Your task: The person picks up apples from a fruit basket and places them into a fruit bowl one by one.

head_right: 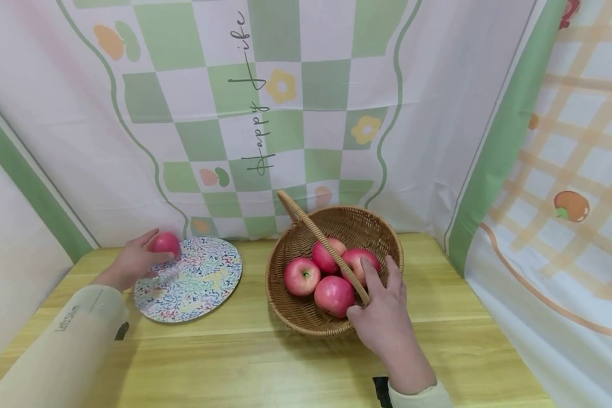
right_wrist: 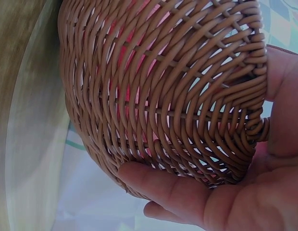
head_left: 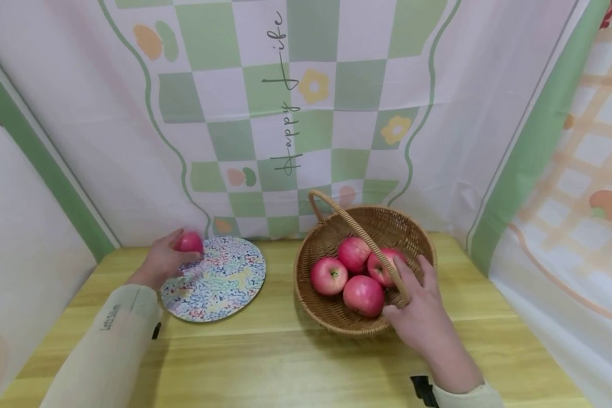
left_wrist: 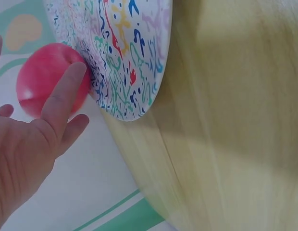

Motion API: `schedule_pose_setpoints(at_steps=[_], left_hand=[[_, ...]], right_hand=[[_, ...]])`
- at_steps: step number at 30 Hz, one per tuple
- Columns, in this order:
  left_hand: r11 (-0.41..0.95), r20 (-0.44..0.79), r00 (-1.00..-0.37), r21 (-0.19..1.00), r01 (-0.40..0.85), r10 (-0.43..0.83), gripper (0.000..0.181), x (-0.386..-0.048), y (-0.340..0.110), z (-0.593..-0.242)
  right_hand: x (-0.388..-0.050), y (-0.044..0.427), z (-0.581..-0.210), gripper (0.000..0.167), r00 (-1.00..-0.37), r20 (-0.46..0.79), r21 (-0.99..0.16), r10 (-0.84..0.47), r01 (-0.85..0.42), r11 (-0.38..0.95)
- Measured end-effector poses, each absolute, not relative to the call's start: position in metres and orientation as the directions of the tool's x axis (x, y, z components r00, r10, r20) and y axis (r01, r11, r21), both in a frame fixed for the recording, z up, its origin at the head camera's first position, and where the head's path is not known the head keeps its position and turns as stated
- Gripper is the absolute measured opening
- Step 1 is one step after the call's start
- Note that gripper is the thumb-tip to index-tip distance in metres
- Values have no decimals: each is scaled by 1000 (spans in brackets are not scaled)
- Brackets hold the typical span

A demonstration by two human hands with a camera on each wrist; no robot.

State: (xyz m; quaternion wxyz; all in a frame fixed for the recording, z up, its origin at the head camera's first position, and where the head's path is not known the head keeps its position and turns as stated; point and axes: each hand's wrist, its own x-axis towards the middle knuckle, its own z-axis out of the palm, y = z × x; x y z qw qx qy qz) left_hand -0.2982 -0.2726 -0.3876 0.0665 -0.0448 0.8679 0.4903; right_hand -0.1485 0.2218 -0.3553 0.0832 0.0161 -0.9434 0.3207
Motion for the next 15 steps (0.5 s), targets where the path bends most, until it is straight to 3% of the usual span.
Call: schedule_pose_setpoints(at_steps=[6,15], left_hand=[[523,-185,-983,836,-166,-18,99,-298,-273,-386],[529,-205,-979,829,-181,-13,92,-297,-275,-384]], right_hand=[[-148,222,-355,101,-987,160,-603,27,-76,794],[-148,222,-355,100,-988,154,-605,27,-73,793]])
